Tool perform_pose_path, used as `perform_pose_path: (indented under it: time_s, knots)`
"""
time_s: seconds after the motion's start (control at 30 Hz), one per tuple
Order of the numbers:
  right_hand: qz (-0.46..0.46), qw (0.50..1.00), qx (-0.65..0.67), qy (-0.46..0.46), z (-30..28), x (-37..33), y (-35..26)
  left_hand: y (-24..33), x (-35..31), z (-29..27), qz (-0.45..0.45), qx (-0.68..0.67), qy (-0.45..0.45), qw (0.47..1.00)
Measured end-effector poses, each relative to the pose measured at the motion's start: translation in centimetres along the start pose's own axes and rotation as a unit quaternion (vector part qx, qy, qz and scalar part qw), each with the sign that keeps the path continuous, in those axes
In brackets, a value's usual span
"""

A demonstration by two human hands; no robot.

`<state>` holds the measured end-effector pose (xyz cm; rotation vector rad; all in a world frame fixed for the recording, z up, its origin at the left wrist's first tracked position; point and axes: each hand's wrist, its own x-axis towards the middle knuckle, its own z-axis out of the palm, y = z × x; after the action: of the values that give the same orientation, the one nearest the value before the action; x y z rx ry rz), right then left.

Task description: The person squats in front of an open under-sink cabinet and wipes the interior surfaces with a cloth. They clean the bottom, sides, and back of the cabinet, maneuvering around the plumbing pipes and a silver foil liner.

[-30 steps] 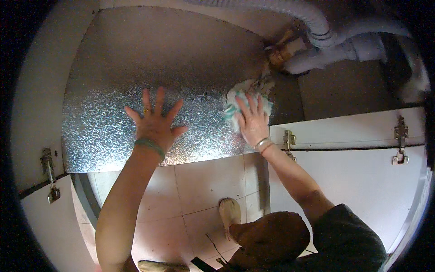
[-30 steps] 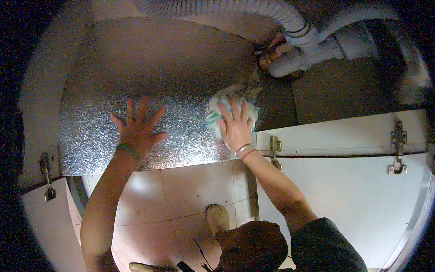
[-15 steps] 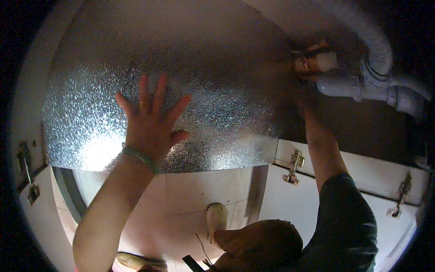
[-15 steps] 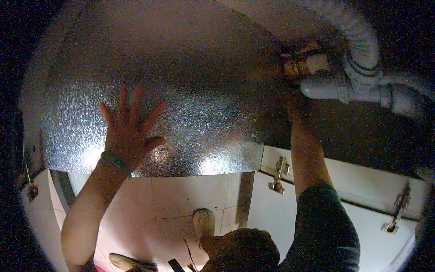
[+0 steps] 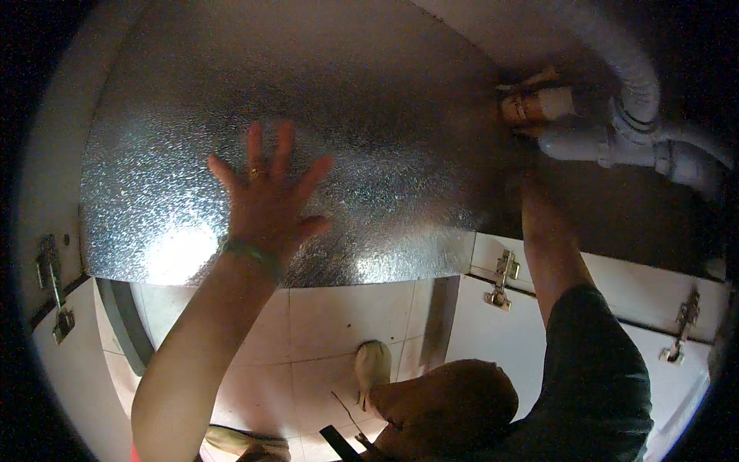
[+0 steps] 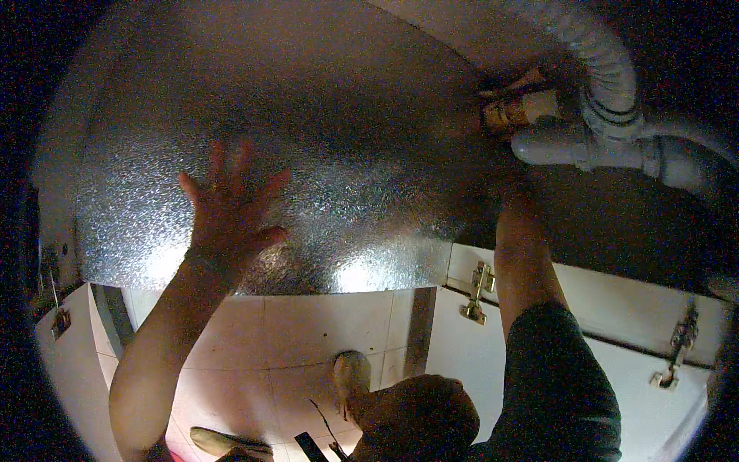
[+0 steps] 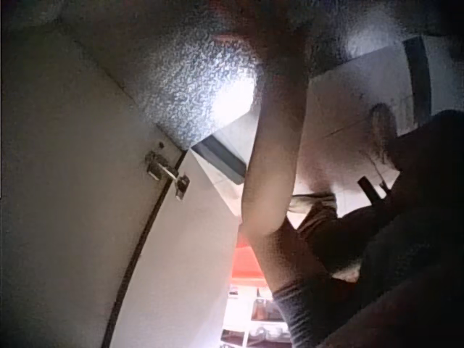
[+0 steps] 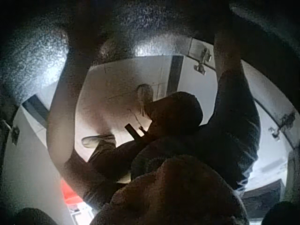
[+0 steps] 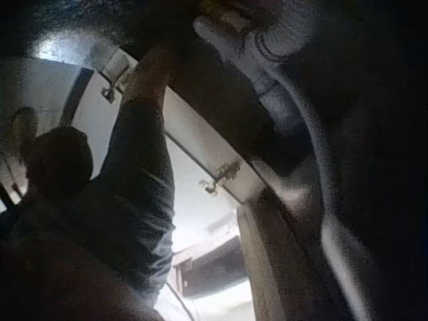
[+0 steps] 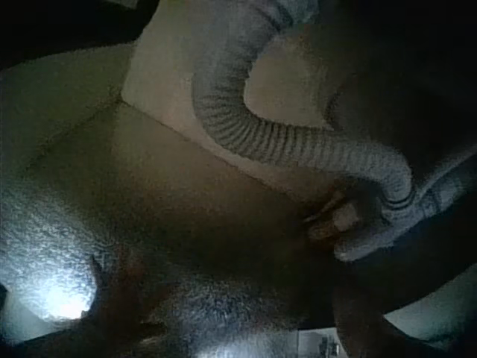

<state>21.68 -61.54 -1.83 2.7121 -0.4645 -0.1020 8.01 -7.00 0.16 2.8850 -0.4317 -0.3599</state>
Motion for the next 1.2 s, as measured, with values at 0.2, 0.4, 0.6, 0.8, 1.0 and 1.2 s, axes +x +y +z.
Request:
perform_pose_path:
  time_s: [0.2,0.4,0.6,0.8,1.0,1.2]
  knots:
    - [0.008,0.991,-0.137,-0.003,0.8,-3.9,-0.9,0.4,0.5,1.3,0.029,-0.018,0.062,0.997]
    - [-0.118,0.986,0.029,-0.111,-13.9,-19.2,-23.7,-1.7,-1.5,2.1,0.04,0.033,0.099,0.994]
    - [-0.481,0.679,0.542,-0.115,-15.7,-36.4,-29.1,-4.8,-4.1,-1.5,0.026,-0.425,0.104,0.899]
    - [-0.221,0.646,0.678,-0.272,-20.6,-33.2,-21.6,-4.0,-5.0,-0.2,0.017,-0.567,-0.065,0.821]
    - [-0.097,0.665,0.736,-0.08,-19.5,-27.9,-15.3,6.1,-3.5,-2.0,-0.038,-0.669,-0.128,0.731]
    - [-0.05,0.639,0.739,-0.209,-14.5,-25.5,-13.7,10.1,-1.8,1.7,-0.195,-0.692,-0.014,0.695]
